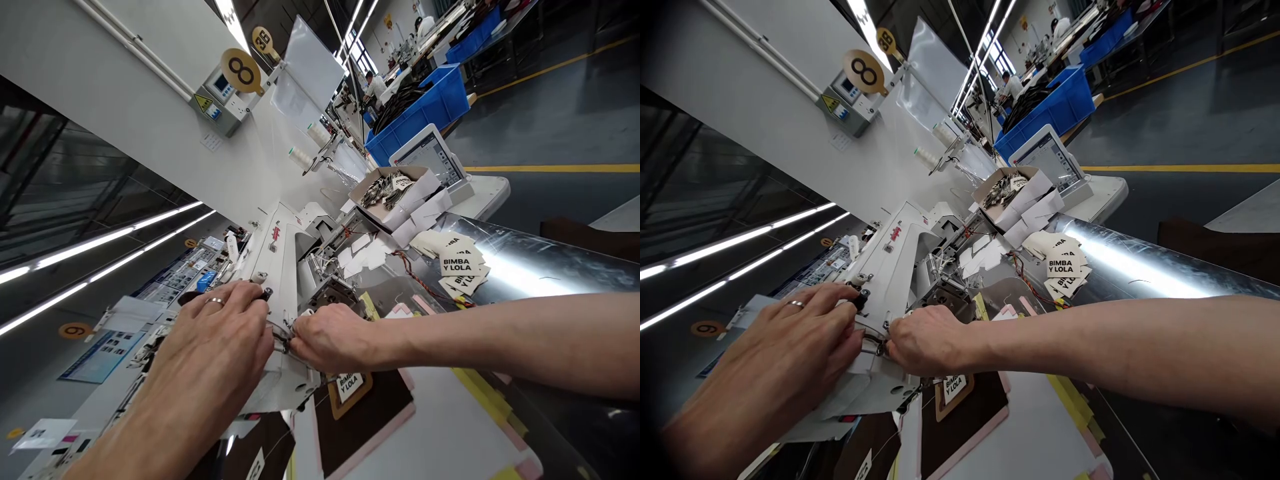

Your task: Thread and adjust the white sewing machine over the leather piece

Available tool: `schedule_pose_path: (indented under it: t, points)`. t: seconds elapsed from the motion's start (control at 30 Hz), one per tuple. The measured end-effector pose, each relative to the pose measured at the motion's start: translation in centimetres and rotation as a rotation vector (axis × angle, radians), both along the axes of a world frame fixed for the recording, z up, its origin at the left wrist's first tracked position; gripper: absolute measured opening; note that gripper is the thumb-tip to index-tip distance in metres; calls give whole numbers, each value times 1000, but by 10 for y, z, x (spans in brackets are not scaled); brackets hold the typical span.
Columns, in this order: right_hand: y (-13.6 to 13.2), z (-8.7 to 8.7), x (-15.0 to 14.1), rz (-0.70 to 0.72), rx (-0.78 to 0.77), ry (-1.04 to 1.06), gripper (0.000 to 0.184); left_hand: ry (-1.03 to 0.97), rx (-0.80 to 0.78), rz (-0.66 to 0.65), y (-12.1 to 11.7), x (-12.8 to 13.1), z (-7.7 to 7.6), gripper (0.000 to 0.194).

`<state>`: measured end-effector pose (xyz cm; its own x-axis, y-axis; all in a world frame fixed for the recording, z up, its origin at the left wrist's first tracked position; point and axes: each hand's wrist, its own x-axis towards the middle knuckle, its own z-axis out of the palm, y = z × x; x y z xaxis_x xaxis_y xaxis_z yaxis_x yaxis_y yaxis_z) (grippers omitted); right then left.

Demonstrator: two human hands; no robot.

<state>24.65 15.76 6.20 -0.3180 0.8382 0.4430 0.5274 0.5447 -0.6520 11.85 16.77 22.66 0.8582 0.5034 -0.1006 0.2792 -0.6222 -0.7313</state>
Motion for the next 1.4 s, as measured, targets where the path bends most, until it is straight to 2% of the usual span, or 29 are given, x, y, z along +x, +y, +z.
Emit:
schedule_pose_path:
  t: [0.2,0.5,0.63,0.73,0.83,0.93,1.17,1.4]
  points:
    - [2,4,7,73,-18,-18,36,-22,-18,77,-2,2,4,45]
    - [5,6,4,73,7,-44,28,36,5,-84,1,4,1,38]
    - [7,-1,-3,97,144,-104,13,95,57,-56,1,2,-5,37]
    - [8,-6,-6,108,265,-159,18,112,90,-65,-1,-3,-8,32]
    - [7,-8,-7,71,301,-171,20,122,81,-109,-3,-7,-8,29]
    - [7,-10,-9,39,311,-159,16,89,89,-83,-5,-7,-5,29]
    - [9,-11,-11,15,230,-108,8,41,70,-40,-9,-3,-1,38]
    - [-3,3,19,128,52,-162,14,-137,-12,-63,-7,-17,-2,36]
